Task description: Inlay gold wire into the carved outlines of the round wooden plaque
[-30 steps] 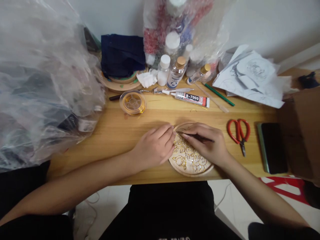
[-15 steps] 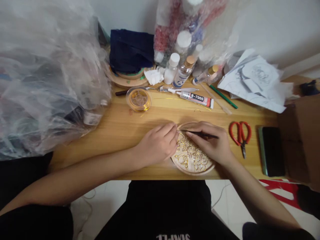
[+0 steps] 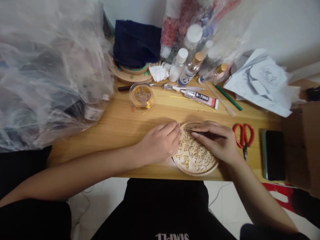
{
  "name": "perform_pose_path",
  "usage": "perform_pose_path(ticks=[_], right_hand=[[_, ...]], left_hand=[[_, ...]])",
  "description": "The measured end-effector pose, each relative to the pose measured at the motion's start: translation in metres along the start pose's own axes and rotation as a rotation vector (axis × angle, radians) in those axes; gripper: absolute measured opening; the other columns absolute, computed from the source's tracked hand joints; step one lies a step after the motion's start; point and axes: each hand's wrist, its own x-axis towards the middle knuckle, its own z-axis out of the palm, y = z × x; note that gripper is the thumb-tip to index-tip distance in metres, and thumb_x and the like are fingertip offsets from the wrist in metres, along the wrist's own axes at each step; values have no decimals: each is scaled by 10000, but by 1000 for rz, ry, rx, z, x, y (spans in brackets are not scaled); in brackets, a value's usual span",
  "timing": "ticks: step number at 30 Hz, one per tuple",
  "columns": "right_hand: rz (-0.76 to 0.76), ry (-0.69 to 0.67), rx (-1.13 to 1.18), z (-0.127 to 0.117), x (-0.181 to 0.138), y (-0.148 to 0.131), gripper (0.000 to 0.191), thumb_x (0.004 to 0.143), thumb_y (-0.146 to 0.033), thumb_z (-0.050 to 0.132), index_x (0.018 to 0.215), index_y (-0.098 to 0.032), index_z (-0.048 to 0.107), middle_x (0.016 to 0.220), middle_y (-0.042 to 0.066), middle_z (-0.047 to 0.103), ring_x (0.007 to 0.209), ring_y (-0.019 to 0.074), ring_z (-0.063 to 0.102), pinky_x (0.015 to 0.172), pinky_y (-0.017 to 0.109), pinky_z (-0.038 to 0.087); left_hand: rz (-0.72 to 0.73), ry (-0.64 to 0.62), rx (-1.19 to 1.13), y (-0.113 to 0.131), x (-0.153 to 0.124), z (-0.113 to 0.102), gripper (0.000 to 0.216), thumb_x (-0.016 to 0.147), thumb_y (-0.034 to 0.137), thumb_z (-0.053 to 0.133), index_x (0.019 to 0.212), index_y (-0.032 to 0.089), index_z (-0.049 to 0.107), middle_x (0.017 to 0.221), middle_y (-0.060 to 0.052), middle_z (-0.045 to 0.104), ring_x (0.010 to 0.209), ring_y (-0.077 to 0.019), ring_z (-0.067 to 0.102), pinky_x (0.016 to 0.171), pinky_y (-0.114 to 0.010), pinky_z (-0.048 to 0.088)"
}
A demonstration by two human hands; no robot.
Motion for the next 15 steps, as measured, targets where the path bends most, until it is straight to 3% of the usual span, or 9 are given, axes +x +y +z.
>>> perform_pose_path(ticks=[6, 11, 15], right_hand=[[-47, -69, 5, -7, 5, 8, 200, 772, -88, 715, 930, -211, 720, 871, 12, 735, 795, 111, 683, 703, 229, 555], [-150, -192, 16, -15, 13, 13, 267, 790, -68, 691, 1013, -214, 711, 969, 31, 748, 878, 119, 692, 772, 237, 558], [-153, -201, -11, -16, 18, 13, 235, 791, -93, 698, 995, -209, 715, 934, 39, 753, 858, 135, 699, 742, 248, 564]], left_hand=[[6, 28, -11, -1, 1, 0, 301, 941, 261, 517, 1025, 18, 675, 1068, -152, 709, 1059, -253, 636, 872, -332, 498], [12, 13, -2, -1, 1, 0, 304, 946, 254, 511, 1043, 13, 669, 1084, -165, 704, 1070, -258, 636, 854, -332, 515], [19, 15, -12, -1, 1, 0, 309, 937, 258, 526, 1046, 5, 667, 1086, -168, 703, 1072, -263, 637, 868, -335, 518]])
